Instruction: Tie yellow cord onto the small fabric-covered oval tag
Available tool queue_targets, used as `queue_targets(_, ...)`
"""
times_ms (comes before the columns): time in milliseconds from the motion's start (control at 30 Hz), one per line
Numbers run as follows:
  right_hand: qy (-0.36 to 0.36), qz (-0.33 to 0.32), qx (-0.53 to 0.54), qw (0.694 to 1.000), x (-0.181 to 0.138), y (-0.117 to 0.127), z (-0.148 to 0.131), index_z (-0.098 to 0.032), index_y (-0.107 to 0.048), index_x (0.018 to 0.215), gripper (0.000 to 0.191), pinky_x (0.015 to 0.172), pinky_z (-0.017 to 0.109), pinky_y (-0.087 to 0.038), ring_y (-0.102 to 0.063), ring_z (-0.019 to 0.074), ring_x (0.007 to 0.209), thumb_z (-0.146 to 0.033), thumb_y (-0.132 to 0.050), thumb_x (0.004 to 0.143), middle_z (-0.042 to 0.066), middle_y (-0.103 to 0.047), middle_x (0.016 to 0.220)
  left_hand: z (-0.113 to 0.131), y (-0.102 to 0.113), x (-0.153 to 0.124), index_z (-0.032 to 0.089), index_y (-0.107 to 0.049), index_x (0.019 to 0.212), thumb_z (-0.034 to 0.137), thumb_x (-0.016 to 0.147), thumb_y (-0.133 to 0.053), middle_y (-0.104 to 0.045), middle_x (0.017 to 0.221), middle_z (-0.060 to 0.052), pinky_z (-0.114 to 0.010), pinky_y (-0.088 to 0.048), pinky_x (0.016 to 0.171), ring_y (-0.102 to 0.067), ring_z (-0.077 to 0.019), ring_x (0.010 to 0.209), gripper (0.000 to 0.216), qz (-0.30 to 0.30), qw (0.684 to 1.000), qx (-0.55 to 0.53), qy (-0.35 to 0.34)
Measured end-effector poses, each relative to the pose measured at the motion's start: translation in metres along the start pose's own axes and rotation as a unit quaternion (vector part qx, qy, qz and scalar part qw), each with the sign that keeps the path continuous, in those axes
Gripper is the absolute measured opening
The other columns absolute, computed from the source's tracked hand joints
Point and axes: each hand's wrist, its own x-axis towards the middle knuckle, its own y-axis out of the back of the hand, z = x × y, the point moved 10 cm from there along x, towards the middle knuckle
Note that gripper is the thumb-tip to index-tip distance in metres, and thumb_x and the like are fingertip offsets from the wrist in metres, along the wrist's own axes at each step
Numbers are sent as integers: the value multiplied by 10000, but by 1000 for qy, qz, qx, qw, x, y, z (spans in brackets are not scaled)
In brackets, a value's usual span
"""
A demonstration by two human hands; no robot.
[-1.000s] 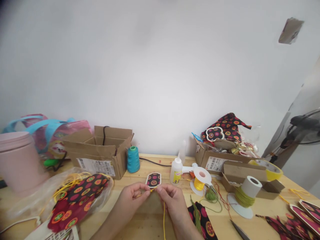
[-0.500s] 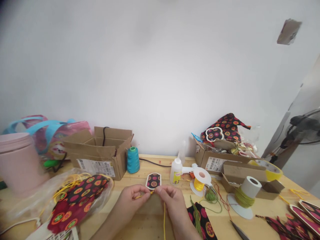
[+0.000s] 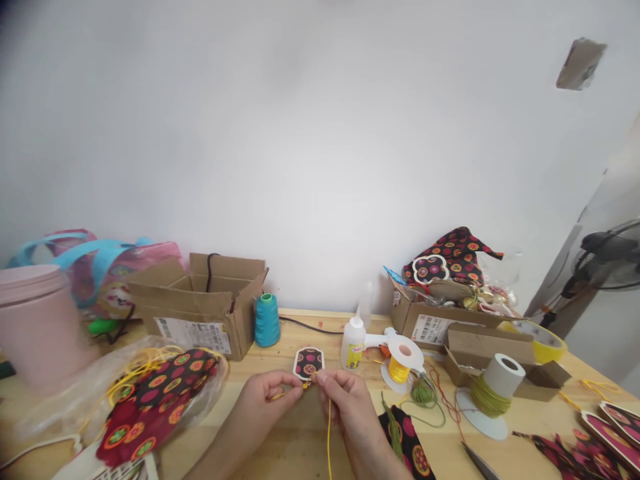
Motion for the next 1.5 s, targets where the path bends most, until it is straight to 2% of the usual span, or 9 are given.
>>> queue_targets(133,-34,-24,61,997,-9,-10,-3,-104,-635,689,300,342,147,-153,-283,6,352,-375,-713,587,-54,-442,472,2,-3,-2,115,-624,722,283,685,-527,-647,741,-66,-263,-399,653,-552,-184,700,198,-15,1000,-11,0)
queue_targets(367,-73,-106,243,961,-21,-27,-13,-127,-610,750,193,329,134,-122,-125,2,343,-263,-698,644,-113,-246,422,-8,-5,1,131,-572,672,262,670,-514,-593,656,-22,-240,-365,577,-520,-159,638,143,-14,1000,4,16)
queue_targets(567,-71,-137,214,965,-24,-32,-11,-115,-619,756,187,323,142,-102,-82,9,326,-273,-676,675,-127,-169,360,-8,-1,1,128,-570,664,283,659,-502,-340,455,73,-203,-210,428,-274,-81,431,170,1,999,21,28)
queue_targets(833,-61,-149,191,968,-23,-32,-14,-127,-615,783,155,369,172,-123,-127,32,370,-248,-638,688,-104,-213,396,-4,2,0,135,-589,649,265,654,-516,-515,541,12,-220,-323,505,-421,-116,510,150,14,1000,2,13)
queue_targets(933,-53,-162,109,979,-28,-37,-14,-109,-625,776,194,420,183,-176,-211,43,412,-268,-629,665,-75,-290,439,-4,2,2,133,-590,657,244,660,-508,-537,566,8,-216,-330,508,-435,-117,523,138,14,1000,-3,4)
queue_targets(1100,-3,-86,-158,984,-22,-27,-8,-126,-554,539,297,446,208,-173,-256,69,449,-394,-594,661,-45,-335,456,-3,2,1,131,-595,650,221,658,-502,-554,545,15,-204,-323,487,-449,-113,505,130,9,1000,14,8)
queue_targets(1267,163,72,-443,879,-12,2,-37,-139,-555,536,398,450,219,-207,-319,101,472,-454,-445,753,-25,-368,473,-5,-9,-5,147,-650,679,194,647,-476,-652,649,-15,-204,-366,519,-551,-148,595,183,-46,996,81,16)
queue_targets(1400,160,78,-528,830,-5,7,-36,-203,-640,753,226,492,222,-285,-452,140,539,-362,-480,753,-4,-518,575,-4,-13,-7,201,-676,693,223,656,-477,-683,739,-20,-223,-403,610,-591,-173,703,203,-61,985,161,-10)
queue_targets(1500,143,80,-598,784,-4,0,-33,-260,-650,769,148,519,223,-290,-501,151,599,-315,-515,742,-8,-553,624,-2,-16,-8,228,-683,687,213,650,-464,-688,712,-17,-226,-392,576,-593,-175,671,223,-66,971,227,-22)
